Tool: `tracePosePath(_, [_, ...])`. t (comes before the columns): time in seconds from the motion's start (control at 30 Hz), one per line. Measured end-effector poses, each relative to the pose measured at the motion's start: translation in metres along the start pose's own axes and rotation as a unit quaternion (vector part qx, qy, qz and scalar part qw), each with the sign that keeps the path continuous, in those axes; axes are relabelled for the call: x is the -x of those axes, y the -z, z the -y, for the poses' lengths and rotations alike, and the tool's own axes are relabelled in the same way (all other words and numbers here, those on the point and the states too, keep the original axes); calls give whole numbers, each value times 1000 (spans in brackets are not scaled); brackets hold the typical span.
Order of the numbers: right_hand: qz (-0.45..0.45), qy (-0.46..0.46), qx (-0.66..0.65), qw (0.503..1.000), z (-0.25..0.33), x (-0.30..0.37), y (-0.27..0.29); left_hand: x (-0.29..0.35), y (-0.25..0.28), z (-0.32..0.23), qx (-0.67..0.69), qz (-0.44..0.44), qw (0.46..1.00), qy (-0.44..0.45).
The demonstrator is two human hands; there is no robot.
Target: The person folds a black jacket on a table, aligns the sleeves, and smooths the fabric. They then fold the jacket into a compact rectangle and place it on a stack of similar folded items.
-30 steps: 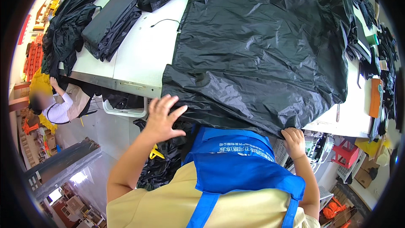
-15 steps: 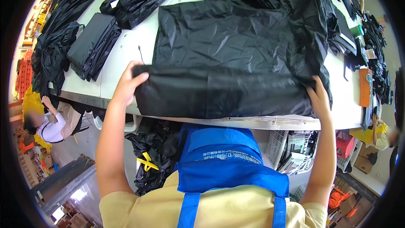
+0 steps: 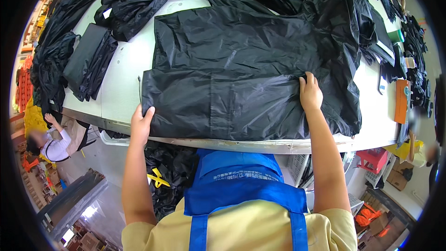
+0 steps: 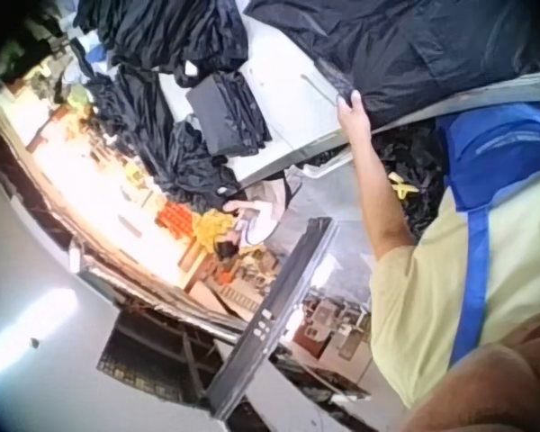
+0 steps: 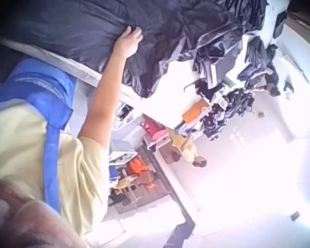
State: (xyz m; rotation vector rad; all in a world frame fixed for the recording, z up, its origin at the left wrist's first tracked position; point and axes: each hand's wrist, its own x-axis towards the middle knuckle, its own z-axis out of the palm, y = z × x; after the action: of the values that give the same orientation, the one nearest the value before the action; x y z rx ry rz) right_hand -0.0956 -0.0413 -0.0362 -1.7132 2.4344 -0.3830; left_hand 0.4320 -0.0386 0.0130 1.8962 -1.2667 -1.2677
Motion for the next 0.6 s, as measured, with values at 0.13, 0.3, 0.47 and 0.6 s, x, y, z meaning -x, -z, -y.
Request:
tracePosePath(0.13, [1, 87, -61, 994, -10, 4, 10, -11, -21, 26, -321, -163, 927, -106])
tracePosePath(0.3, [-107, -47, 84, 990, -105, 73, 60, 4, -69, -34, -443, -50, 827, -342])
tracePosePath(0.47, [50, -69, 99, 991, -164, 103, 67, -21, -90, -10, -508, 32, 828, -238])
tracePosePath(0.6, [111, -56, 106, 987, -150, 102, 90, 2, -89, -18, -505, 52, 828, -238])
